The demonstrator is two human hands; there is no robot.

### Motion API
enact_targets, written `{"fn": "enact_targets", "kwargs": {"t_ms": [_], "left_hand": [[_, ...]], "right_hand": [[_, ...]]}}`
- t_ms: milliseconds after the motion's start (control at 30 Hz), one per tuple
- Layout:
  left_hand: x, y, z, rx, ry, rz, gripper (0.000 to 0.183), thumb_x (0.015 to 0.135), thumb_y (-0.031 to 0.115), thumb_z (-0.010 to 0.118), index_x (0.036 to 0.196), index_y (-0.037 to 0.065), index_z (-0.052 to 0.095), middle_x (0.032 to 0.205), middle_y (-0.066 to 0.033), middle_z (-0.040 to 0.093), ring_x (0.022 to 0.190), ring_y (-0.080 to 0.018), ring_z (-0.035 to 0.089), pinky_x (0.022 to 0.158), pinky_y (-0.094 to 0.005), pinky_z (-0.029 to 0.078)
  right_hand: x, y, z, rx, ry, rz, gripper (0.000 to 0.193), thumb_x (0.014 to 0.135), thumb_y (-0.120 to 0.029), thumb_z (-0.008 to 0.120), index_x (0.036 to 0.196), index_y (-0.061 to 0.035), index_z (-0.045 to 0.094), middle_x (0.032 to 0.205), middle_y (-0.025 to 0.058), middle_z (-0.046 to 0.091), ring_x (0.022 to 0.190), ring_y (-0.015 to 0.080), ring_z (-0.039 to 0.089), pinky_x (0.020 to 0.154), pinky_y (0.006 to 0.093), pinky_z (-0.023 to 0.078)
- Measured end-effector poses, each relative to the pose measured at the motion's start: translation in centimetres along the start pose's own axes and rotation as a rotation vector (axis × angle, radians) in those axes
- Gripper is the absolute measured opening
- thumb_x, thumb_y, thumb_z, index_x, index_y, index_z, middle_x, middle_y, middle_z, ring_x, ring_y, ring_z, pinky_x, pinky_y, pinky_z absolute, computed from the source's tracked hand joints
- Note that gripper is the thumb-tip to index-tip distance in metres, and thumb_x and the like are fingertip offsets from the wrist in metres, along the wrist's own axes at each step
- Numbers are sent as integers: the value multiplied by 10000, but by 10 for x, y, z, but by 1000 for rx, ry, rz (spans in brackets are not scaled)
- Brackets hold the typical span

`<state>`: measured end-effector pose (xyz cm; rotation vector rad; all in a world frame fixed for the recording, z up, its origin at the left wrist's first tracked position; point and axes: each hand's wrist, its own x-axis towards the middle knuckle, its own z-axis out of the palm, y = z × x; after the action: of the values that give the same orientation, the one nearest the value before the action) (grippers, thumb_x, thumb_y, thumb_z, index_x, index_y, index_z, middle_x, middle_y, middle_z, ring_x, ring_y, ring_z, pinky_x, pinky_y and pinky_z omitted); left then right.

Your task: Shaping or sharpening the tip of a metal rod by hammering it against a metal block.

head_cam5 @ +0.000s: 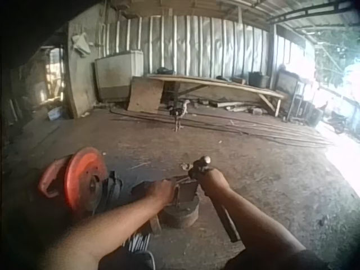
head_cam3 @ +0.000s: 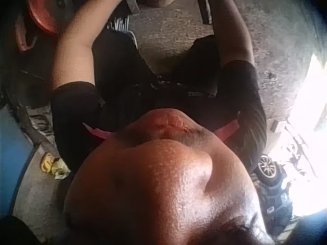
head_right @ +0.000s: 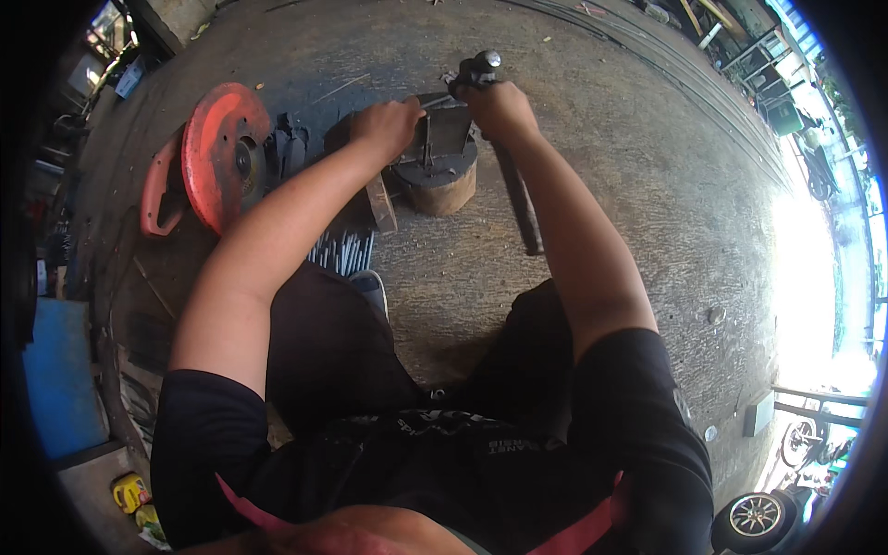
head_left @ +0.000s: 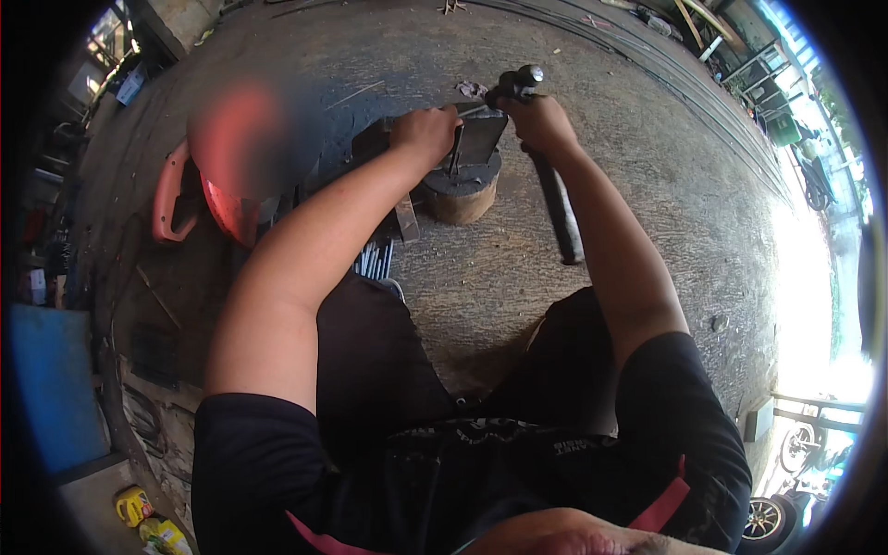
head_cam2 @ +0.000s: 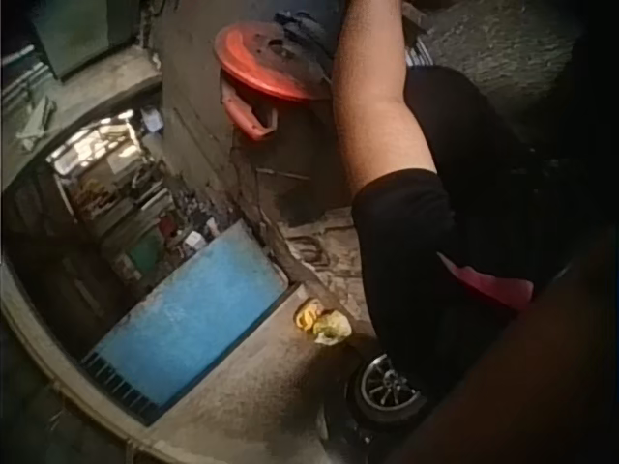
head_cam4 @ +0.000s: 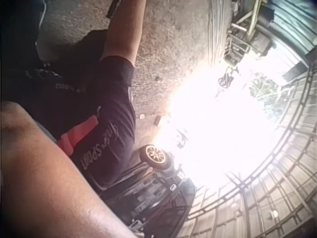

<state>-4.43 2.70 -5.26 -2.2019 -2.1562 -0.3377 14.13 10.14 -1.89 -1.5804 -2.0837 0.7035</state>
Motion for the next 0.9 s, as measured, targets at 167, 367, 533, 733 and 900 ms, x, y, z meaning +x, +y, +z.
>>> {"fn": "enact_targets", "kwargs": {"t_ms": [167,367,533,733,900], "left_hand": [[0,6,-12,-6,-32,-22,332,974,352,467,953,65,634,890,-162,702,859,-356,689,718,-490,545],[1,11,-20,-75,-105,-86,358,981,363,454,988,63,649,936,-181,694,905,-367,677,769,-493,537],[12,6,-11,-60,-209,-142,395,984,390,448,1050,67,666,1037,-197,676,1004,-375,648,839,-492,519],[6,7,-19,-74,-203,-145,408,991,386,436,1020,48,661,1029,-194,679,986,-356,657,830,-484,519],[-1,0,-17,-39,-99,-91,389,984,376,452,934,38,638,902,-167,699,859,-360,686,739,-478,545]], "right_hand": [[-17,-38,-63,255,210,-65,377,878,-446,662,906,-71,694,638,29,619,562,151,618,539,307,488],[-26,-71,-91,689,576,-177,333,903,-336,623,761,-41,566,553,31,508,443,152,512,428,321,417],[6,-1,-10,-328,58,-156,472,927,-447,534,928,3,675,845,198,688,711,293,691,625,396,557],[6,-13,-55,84,135,-43,518,874,-536,577,973,-43,701,751,152,681,694,253,695,660,373,549],[-32,-87,-94,626,393,-163,327,898,-335,625,756,-49,561,544,27,501,440,151,512,424,319,416]]}}
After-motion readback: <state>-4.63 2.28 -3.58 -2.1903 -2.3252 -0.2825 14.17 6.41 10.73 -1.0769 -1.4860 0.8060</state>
